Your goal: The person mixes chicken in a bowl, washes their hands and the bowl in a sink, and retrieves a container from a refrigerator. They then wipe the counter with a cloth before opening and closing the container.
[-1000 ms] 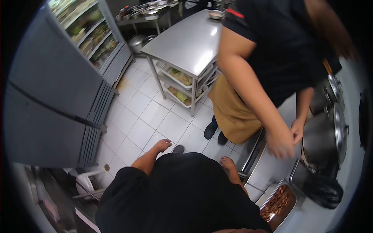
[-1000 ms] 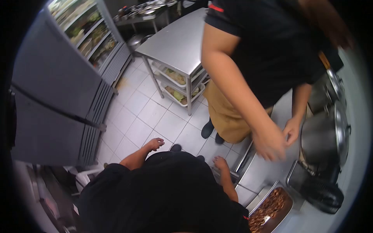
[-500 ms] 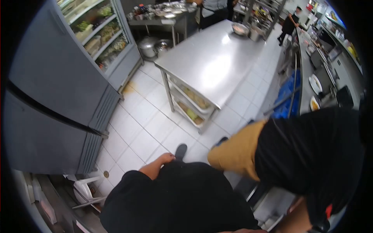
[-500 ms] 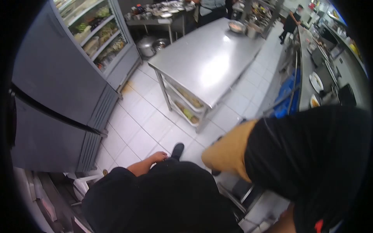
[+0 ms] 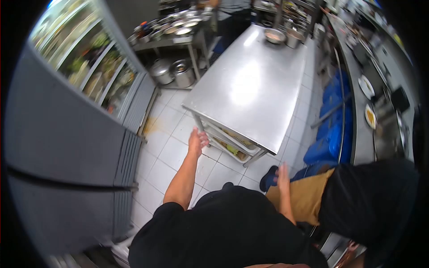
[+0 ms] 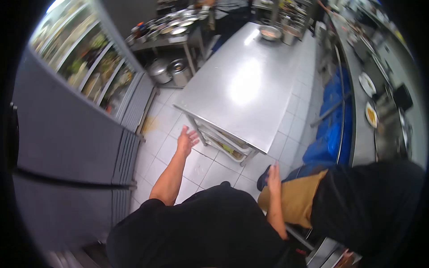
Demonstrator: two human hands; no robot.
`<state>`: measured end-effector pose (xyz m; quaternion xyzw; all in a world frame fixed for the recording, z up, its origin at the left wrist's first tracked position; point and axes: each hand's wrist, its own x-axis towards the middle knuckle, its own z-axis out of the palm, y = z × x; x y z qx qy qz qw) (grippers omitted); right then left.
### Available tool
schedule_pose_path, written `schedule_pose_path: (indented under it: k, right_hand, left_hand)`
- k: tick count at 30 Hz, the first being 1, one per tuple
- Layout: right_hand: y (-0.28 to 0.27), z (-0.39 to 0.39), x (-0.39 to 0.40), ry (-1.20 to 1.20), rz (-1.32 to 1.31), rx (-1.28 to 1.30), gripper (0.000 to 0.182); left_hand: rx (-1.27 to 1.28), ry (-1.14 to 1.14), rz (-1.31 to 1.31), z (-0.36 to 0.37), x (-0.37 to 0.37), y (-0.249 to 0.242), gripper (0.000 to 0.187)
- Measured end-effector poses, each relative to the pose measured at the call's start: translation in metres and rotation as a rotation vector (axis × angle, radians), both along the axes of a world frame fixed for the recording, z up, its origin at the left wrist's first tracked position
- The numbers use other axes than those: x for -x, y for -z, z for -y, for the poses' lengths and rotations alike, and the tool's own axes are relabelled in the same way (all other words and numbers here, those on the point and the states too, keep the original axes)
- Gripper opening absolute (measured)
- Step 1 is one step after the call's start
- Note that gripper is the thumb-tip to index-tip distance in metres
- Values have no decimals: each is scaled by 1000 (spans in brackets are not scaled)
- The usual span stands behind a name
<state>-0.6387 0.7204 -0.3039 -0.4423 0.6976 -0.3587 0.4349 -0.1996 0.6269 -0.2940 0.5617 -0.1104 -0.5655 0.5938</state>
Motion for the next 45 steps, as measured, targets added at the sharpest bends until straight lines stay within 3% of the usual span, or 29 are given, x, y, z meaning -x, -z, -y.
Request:
schedule_pose_path:
  k: [4, 7, 11, 12, 16, 23, 26, 29, 32, 34, 35, 36, 38, 40, 45]
  right_hand:
    - [-63, 66, -14, 33, 17, 141, 71]
    - [-102, 85, -47, -24, 51, 8, 70]
    - [-69, 87, -82, -12, -130, 235, 77]
    - [-73, 87, -85, -11, -121, 245, 77]
    - [-75, 92, -95, -20, -147, 296, 75]
    - [-59, 103, -100, -72, -242, 464, 77]
    - [-93, 96, -72, -164, -111, 91, 74]
    - [-72, 92, -36, -260, -164, -203, 75]
    - [-44, 53, -25, -488, -345, -202, 74]
    - [8, 7, -19, -681, -505, -341, 64]
    - [55, -19, -8, -787, -461, -370, 69]
    - [59, -39, -3, -942, -356, -524, 67]
    - [111, -121, 16, -708, -290, -648, 76]
    - [97, -185, 27, -439, -49, -653, 80]
    - [177, -266, 45, -438, -198, -880, 67]
  left_hand:
    - [54, -177, 6, 61, 1, -34, 80]
    - [183, -139, -157, 92, 6, -33, 81]
    - [113, -385, -32, 121, 29, -37, 92]
    - [102, -455, 41, 118, 41, -61, 92]
    - [52, -486, 163, 130, 29, -53, 86]
    - [136, -422, 136, 134, 14, -49, 87]
    - [99, -316, 178, 125, -2, -34, 86]
    - [125, -130, 163, 126, -11, -34, 83]
    - [82, -17, 196, 123, -20, -36, 79]
    - [46, 7, 219, 118, -27, -35, 79]
    - [38, 35, 227, 117, -29, -34, 80]
    - [26, 54, 238, 118, -32, -31, 80]
    - [-8, 46, 241, 122, -37, -23, 82]
    - [-28, 58, 261, 123, -38, -22, 82]
    - [-39, 63, 321, 119, -32, -34, 84]
